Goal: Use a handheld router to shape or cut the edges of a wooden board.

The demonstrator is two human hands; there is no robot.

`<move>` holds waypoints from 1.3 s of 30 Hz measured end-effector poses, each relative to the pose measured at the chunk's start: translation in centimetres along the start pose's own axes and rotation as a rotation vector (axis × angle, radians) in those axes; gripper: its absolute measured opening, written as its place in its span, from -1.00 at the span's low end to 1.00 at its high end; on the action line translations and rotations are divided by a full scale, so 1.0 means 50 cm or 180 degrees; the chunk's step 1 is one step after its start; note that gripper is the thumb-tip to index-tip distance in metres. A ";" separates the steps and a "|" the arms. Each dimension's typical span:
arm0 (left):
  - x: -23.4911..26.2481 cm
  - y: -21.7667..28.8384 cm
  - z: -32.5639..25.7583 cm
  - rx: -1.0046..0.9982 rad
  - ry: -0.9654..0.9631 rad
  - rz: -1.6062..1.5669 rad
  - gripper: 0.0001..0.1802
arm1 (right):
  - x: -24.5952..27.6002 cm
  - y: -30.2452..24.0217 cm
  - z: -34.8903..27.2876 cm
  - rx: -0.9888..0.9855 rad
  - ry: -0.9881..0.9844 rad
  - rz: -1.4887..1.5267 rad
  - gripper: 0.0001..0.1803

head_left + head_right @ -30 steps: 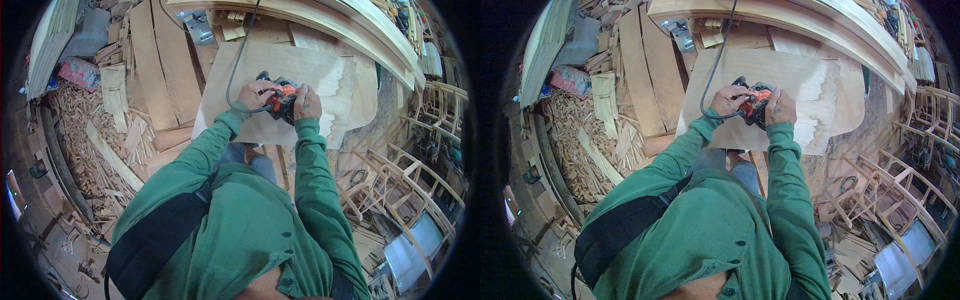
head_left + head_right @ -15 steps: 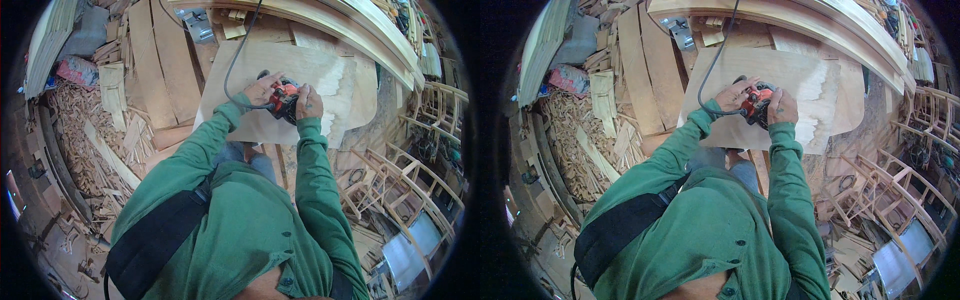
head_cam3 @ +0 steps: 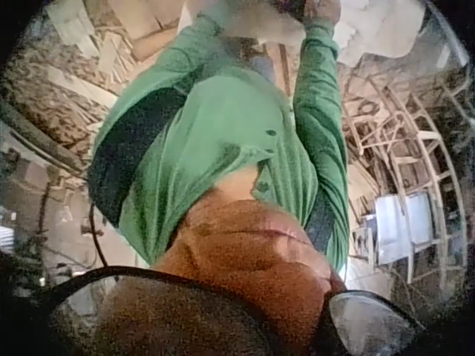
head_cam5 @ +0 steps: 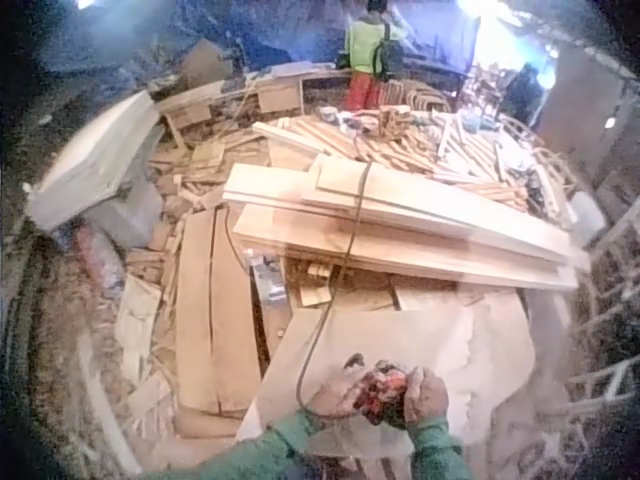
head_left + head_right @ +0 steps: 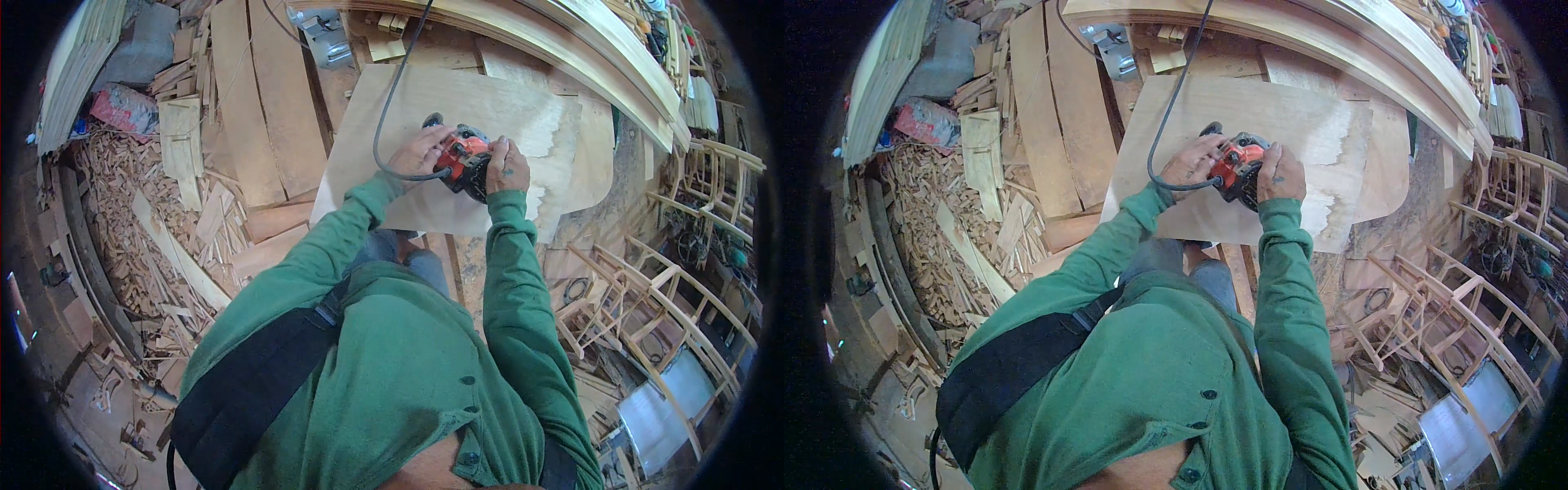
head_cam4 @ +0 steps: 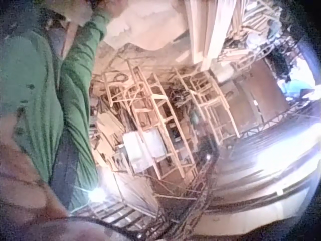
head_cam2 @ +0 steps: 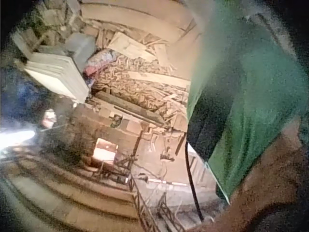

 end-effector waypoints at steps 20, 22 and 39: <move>0.237 -0.393 -0.431 0.3982 0.0772 0.1331 -0.13 | 0.030 0.288 -0.078 -0.1162 0.0651 0.1914 -0.57; 0.245 -0.369 -0.429 0.4041 0.0755 0.1288 -0.17 | 0.014 0.435 -0.159 -0.2475 0.0403 0.1670 -0.49; 0.308 -0.409 -0.461 0.3816 0.0230 0.1305 -0.21 | -0.154 0.503 -0.341 -0.4123 -0.0237 0.3969 -0.14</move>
Point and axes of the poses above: each hand's wrist, its own z-axis towards the middle knuckle, its own x-axis out of the back of the hand, y = z × x, the point moved 3 cm from there along z, towards the middle knuckle, and after that the axes turned 5 degrees about y, right-handed, at the moved point
